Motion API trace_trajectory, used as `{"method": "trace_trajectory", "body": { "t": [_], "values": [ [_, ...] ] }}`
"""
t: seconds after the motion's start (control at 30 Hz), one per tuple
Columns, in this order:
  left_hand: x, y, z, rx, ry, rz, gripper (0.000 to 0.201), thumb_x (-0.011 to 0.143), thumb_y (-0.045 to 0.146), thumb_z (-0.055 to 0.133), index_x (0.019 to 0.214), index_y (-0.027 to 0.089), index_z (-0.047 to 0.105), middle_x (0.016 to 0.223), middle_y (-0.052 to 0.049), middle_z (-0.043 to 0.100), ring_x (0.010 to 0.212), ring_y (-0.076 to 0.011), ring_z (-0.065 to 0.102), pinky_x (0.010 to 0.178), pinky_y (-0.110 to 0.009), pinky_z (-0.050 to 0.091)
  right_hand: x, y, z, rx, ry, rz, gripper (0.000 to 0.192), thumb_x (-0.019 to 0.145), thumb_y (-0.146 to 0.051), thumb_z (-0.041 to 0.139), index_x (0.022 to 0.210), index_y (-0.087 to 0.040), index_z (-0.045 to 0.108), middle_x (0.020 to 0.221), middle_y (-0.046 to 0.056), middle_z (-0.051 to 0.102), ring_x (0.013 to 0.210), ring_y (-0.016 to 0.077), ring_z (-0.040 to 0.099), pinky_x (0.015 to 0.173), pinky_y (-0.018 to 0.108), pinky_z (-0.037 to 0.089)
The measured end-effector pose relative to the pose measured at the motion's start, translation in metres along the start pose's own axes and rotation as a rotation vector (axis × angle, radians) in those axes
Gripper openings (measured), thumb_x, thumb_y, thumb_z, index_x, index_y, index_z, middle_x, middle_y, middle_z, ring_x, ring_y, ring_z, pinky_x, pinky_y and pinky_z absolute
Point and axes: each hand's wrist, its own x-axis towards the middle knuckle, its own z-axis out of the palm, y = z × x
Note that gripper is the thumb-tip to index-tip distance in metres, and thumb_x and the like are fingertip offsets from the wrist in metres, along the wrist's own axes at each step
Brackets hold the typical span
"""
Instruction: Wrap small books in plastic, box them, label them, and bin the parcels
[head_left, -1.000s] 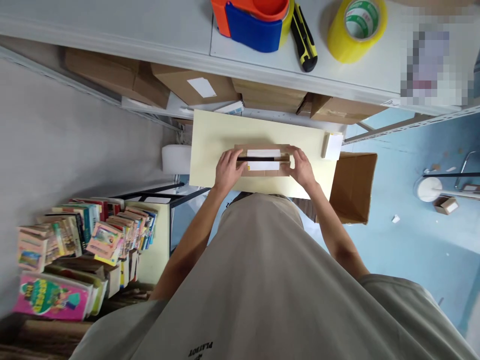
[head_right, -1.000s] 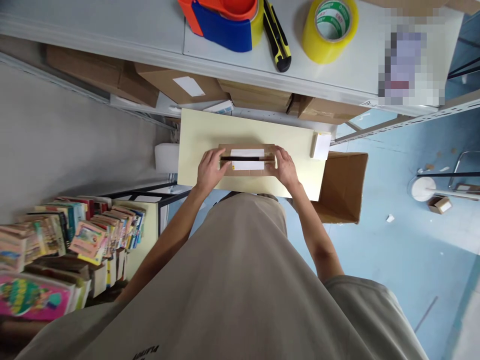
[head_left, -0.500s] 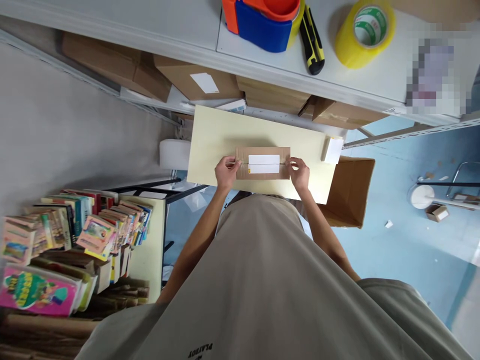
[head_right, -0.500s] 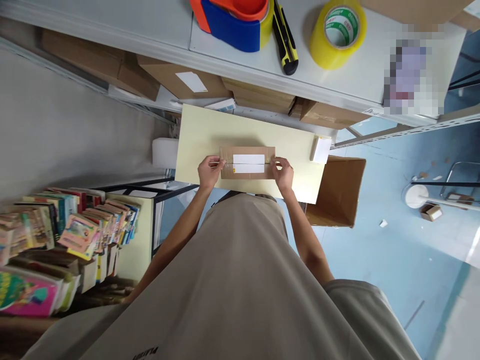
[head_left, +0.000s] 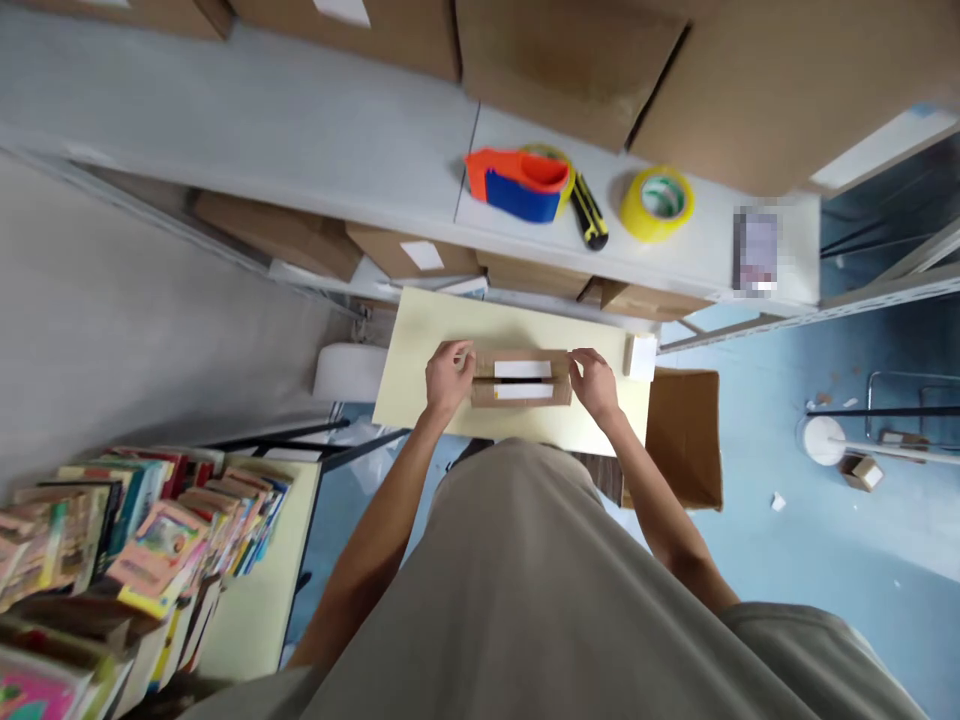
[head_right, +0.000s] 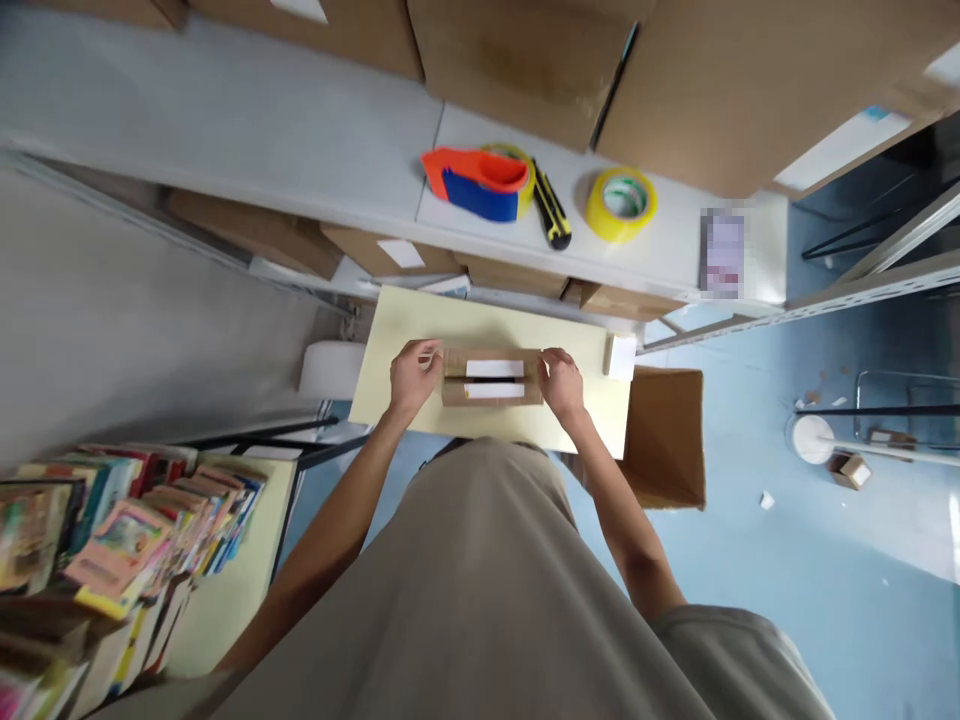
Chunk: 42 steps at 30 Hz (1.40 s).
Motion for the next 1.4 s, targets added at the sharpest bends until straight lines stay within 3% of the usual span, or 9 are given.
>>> {"method": "trace_trajectory", "body": {
  "t": [0.17,0.3,0.43,0.53,0.63,0.77,0.97,1.2,1.4],
  "values": [
    [0.057,0.097,-0.033,-0.225,0.166,0.336,0.011,0.102,0.023,0.072,0.107,0.025,0.082,0.114,-0.005,0.086,0.107,-0.0233,0.083,0.103,-0.041,0.068,0.079,-0.087,-0.072,0.002,0.283,-0.408,0.040,0.119,-0.035,0.047,0.147,-0.024,0.074,0.148,0.018,0.076,0.142,0.0389,0.072,0.127,0.060,0.059],
    [0.081,0.158,-0.043,-0.319,0.255,0.415,0.019,0.107,0.038,0.078,0.095,0.024,0.077,0.102,-0.003,0.084,0.100,-0.0201,0.081,0.098,-0.036,0.067,0.181,-0.133,-0.085,-0.115,0.273,-0.516,0.047,0.117,-0.037,0.052,0.157,-0.014,0.062,0.161,0.024,0.065,0.162,0.0495,0.055,0.136,0.082,0.038],
    [0.073,0.160,-0.033,-0.386,0.184,0.368,0.036,0.118,0.050,0.064,0.095,0.024,0.075,0.094,-0.003,0.083,0.093,-0.0194,0.083,0.093,-0.033,0.066,0.259,-0.136,-0.056,-0.189,0.163,-0.469,0.051,0.113,-0.031,0.054,0.156,-0.002,0.057,0.155,0.034,0.067,0.161,0.0554,0.054,0.135,0.092,0.025],
    [0.055,0.134,-0.022,-0.459,0.103,0.286,0.034,0.122,0.048,0.052,0.116,0.025,0.076,0.095,-0.004,0.084,0.094,-0.0207,0.084,0.093,-0.036,0.068,0.275,-0.129,-0.042,-0.205,0.148,-0.426,0.053,0.114,-0.031,0.054,0.157,0.000,0.054,0.149,0.034,0.071,0.157,0.0538,0.060,0.137,0.088,0.026],
    [0.028,0.106,-0.017,-0.487,0.056,0.215,0.027,0.120,0.037,0.050,0.132,0.026,0.071,0.105,-0.006,0.086,0.096,-0.0194,0.084,0.096,-0.037,0.070,0.245,-0.121,-0.041,-0.133,0.134,-0.438,0.059,0.119,-0.048,0.049,0.157,-0.004,0.052,0.145,0.031,0.072,0.155,0.0543,0.062,0.133,0.083,0.038],
    [-0.021,0.087,-0.025,-0.436,0.053,0.126,0.024,0.115,0.034,0.058,0.135,0.028,0.070,0.126,-0.009,0.083,0.109,-0.0201,0.084,0.103,-0.039,0.070,0.134,-0.111,-0.032,0.229,0.012,-0.410,0.071,0.112,-0.081,0.054,0.153,-0.022,0.054,0.141,0.019,0.075,0.142,0.0472,0.071,0.121,0.073,0.059],
    [-0.088,0.085,-0.035,-0.376,-0.010,0.076,0.023,0.112,0.048,0.072,0.124,0.029,0.075,0.119,-0.007,0.081,0.108,-0.0227,0.082,0.101,-0.040,0.072,-0.018,-0.101,0.009,0.888,-0.270,-0.039,0.071,0.093,-0.092,0.075,0.131,-0.033,0.061,0.124,0.008,0.079,0.118,0.0327,0.078,0.113,0.054,0.067],
    [-0.113,0.079,-0.029,-0.308,-0.140,0.093,0.019,0.113,0.044,0.068,0.118,0.030,0.079,0.113,-0.006,0.082,0.098,-0.0220,0.082,0.093,-0.039,0.072,-0.046,-0.089,0.029,0.974,-0.312,0.122,0.078,0.088,-0.096,0.078,0.127,-0.031,0.064,0.108,0.005,0.077,0.106,0.0305,0.075,0.101,0.051,0.069],
    [-0.081,0.077,-0.049,-0.349,-0.197,-0.014,0.044,0.108,0.067,0.075,0.131,0.031,0.080,0.120,-0.008,0.082,0.104,-0.0240,0.081,0.086,-0.036,0.069,-0.054,-0.081,0.014,0.985,-0.400,0.087,0.074,0.089,-0.089,0.085,0.127,-0.030,0.062,0.113,0.007,0.078,0.103,0.0300,0.079,0.092,0.049,0.071]
  ]
}}
